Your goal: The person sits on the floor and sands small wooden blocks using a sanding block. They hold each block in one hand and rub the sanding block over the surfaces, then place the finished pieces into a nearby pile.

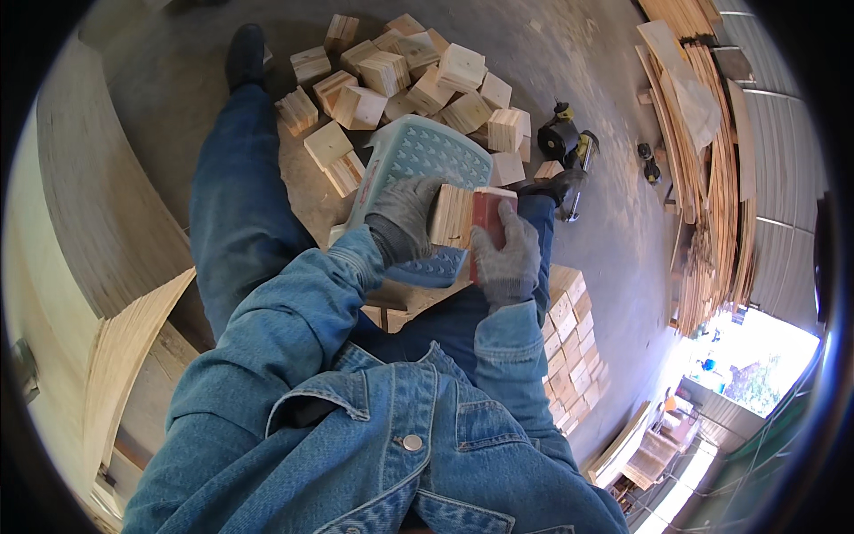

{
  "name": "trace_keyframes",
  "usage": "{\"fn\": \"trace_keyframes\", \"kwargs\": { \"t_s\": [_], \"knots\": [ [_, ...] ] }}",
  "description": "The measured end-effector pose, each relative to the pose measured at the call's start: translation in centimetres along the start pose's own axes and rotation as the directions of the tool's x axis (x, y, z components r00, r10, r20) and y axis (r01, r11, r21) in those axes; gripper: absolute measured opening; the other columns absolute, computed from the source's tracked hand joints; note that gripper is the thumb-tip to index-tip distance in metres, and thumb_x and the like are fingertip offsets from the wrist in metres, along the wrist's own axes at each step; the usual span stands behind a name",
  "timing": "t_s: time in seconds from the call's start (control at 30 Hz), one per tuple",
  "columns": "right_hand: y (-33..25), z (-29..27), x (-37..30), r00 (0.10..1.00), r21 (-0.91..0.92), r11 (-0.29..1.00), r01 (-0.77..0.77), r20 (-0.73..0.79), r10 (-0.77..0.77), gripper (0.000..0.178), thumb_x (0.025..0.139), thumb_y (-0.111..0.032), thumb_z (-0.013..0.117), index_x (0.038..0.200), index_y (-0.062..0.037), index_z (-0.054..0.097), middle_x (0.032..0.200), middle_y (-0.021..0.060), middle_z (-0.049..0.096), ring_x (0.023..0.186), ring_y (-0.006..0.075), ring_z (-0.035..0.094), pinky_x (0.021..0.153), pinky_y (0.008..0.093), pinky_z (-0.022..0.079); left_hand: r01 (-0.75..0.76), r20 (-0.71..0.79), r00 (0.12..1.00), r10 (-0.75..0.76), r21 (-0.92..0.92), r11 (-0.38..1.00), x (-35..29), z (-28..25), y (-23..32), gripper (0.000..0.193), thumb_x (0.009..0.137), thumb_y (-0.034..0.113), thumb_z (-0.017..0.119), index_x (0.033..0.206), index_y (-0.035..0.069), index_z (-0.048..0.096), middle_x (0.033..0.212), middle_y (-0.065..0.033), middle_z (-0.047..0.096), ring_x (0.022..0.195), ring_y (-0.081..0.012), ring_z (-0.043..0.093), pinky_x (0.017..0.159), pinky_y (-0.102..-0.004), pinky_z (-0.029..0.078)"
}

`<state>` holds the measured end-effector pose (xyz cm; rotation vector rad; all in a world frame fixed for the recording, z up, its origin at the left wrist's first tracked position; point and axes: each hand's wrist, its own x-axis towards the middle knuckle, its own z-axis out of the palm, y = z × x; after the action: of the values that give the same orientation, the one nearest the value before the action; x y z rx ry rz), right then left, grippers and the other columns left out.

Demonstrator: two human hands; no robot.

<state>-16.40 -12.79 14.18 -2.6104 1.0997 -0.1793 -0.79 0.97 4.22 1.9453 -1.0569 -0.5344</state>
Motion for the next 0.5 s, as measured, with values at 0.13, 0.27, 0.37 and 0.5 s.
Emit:
{"fn": "trace_keyframes", "kwargs": {
  "t_s": [0.13, 0.27, 0.37, 0.5],
  "knots": [
    [0.2, 0.2, -0.4, 1.0, 0.002, 1.0, -0.015, -0.013, 0.015, 0.066, 0.082, -0.043, 0.084, 0.141, -0.0162, 0.07, 0.14, 0.0231, 0.064, 0.126, 0.0426, 0.064, 0.109, 0.0505, 0.052, 0.021, 0.03, 0.999, -0.022, 0.029, 0.999, 0.2, 0.1, 0.1, 0.107, 0.058, 0.042, 0.101, 0.146, 0.008, 0.051, 0.139, -0.0197, 0.059, 0.13, -0.0406, 0.058, 0.116, -0.0483, 0.046],
    [-1.3, -1.6, 2.4, 0.999, -0.095, 0.995, 0.009, 0.039, -0.005, 0.065, 0.08, -0.044, 0.083, 0.138, -0.0179, 0.071, 0.135, 0.023, 0.067, 0.123, 0.0418, 0.066, 0.106, 0.0506, 0.053, 0.053, 0.018, 0.999, -0.051, -0.097, 0.994, 0.8, 0.1, 0.8, 0.105, 0.058, 0.04, 0.101, 0.145, 0.008, 0.051, 0.138, -0.019, 0.059, 0.13, -0.04, 0.058, 0.115, -0.0476, 0.046],
    [-2.5, -2.7, 5.3, 0.99, -0.156, 0.987, 0.045, 0.139, -0.023, 0.064, 0.079, -0.045, 0.082, 0.137, -0.0201, 0.072, 0.13, 0.022, 0.069, 0.118, 0.0409, 0.069, 0.104, 0.0498, 0.054, 0.064, 0.005, 0.998, -0.064, -0.106, 0.992, 0.9, 0.2, 1.0, 0.105, 0.058, 0.041, 0.1, 0.145, 0.009, 0.049, 0.137, -0.0192, 0.059, 0.13, -0.0397, 0.057, 0.115, -0.0471, 0.046],
    [-2.9, -1.8, 8.5, 0.985, -0.17, 0.985, -0.001, 0.169, 0.03, 0.059, 0.084, -0.048, 0.077, 0.137, -0.022, 0.072, 0.124, 0.0214, 0.071, 0.115, 0.0393, 0.071, 0.102, 0.0479, 0.055, 0.017, -0.031, 0.999, -0.018, -0.033, 0.999, 1.0, 1.0, 0.6, 0.107, 0.06, 0.044, 0.098, 0.147, 0.008, 0.047, 0.135, -0.0196, 0.059, 0.128, -0.0394, 0.057, 0.115, -0.0468, 0.046]
  ]
}}
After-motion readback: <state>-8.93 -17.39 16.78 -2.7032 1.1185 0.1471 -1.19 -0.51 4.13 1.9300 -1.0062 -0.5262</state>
